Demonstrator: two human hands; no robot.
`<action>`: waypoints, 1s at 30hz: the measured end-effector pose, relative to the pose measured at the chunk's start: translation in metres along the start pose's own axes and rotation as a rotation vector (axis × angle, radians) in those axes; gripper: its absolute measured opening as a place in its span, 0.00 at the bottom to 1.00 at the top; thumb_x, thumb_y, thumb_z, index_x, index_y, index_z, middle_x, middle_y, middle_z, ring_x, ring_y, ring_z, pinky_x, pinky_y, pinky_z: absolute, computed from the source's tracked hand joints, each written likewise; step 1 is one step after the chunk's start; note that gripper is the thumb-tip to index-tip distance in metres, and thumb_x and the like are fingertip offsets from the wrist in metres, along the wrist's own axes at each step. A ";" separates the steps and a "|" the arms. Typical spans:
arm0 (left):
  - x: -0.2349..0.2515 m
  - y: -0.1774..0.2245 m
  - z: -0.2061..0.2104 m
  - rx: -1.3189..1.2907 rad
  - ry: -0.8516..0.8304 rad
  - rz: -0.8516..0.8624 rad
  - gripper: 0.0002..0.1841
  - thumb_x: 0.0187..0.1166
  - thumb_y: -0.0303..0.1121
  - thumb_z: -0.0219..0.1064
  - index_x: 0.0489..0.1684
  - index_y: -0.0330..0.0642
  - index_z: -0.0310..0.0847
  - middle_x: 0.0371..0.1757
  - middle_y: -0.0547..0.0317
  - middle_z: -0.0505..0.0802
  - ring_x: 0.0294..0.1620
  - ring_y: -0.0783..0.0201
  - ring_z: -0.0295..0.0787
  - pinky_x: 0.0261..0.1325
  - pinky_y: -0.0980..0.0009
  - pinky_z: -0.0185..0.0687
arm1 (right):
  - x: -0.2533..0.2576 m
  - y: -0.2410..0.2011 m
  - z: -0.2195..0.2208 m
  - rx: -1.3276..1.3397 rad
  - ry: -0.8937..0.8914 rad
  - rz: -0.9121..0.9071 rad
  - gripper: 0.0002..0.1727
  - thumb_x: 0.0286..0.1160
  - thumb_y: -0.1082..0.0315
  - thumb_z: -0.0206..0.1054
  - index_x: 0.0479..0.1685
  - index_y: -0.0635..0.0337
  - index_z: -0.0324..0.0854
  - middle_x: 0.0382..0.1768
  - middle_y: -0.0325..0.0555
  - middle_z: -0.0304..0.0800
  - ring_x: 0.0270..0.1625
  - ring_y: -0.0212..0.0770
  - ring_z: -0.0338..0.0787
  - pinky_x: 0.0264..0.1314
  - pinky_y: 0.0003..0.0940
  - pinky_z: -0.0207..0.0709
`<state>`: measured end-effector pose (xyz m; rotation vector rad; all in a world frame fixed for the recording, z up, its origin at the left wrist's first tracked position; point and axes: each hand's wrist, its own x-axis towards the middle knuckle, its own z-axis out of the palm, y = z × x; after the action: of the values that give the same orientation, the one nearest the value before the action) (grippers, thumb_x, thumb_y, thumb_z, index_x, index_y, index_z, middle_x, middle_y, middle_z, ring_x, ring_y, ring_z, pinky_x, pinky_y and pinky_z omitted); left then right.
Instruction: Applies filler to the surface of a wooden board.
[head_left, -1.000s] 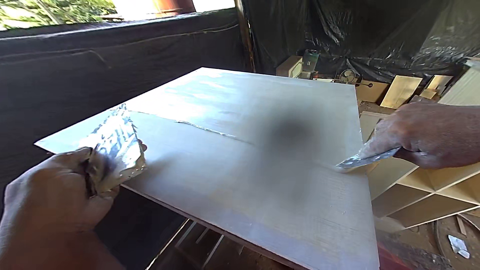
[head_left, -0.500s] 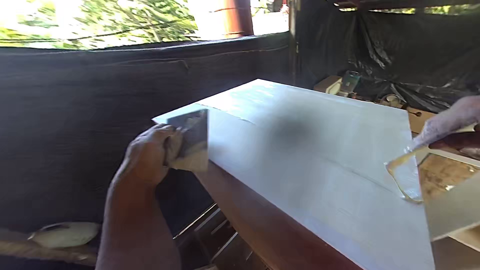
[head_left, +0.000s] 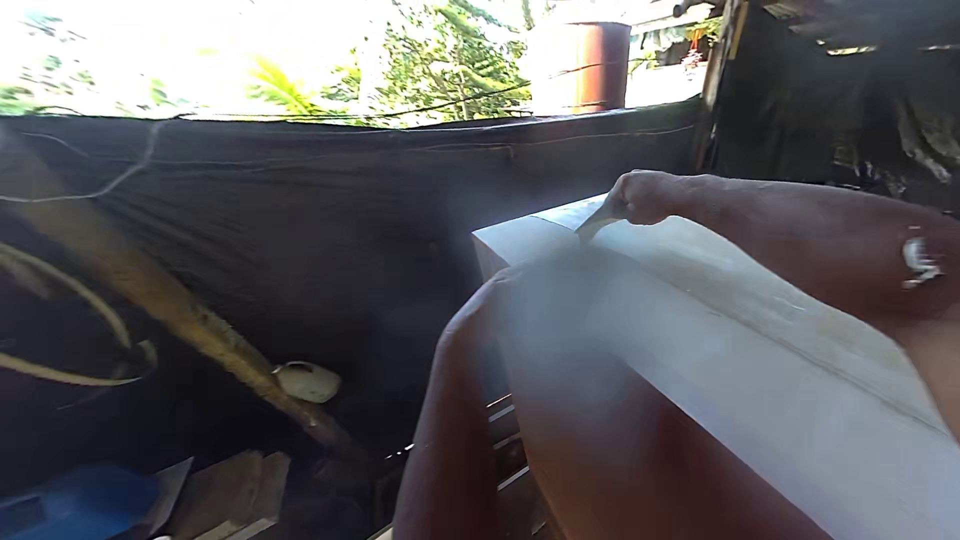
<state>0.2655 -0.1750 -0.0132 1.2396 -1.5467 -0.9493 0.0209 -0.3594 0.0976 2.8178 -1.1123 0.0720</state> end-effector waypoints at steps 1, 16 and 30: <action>-0.001 -0.002 -0.001 0.046 0.003 0.013 0.19 0.88 0.41 0.47 0.54 0.44 0.85 0.42 0.60 0.92 0.41 0.69 0.89 0.44 0.66 0.86 | 0.019 -0.007 0.005 -0.012 -0.001 0.033 0.10 0.82 0.68 0.63 0.43 0.56 0.91 0.40 0.53 0.92 0.49 0.56 0.91 0.52 0.65 0.79; -0.023 -0.010 -0.006 0.224 0.028 0.012 0.19 0.91 0.43 0.49 0.55 0.47 0.86 0.46 0.57 0.91 0.47 0.64 0.88 0.49 0.59 0.84 | 0.168 -0.058 0.054 -0.105 0.011 0.207 0.16 0.72 0.67 0.70 0.58 0.43 0.90 0.57 0.51 0.93 0.65 0.59 0.89 0.61 0.70 0.77; -0.012 -0.032 -0.011 0.289 -0.022 0.105 0.19 0.93 0.44 0.47 0.66 0.52 0.83 0.55 0.63 0.92 0.56 0.70 0.88 0.60 0.62 0.84 | 0.207 -0.025 0.071 -0.046 0.015 0.037 0.15 0.83 0.65 0.63 0.61 0.45 0.91 0.56 0.53 0.94 0.65 0.57 0.89 0.70 0.65 0.75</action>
<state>0.2858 -0.1696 -0.0419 1.3342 -1.7942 -0.6904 0.1896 -0.4905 0.0420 2.7520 -1.1482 0.0697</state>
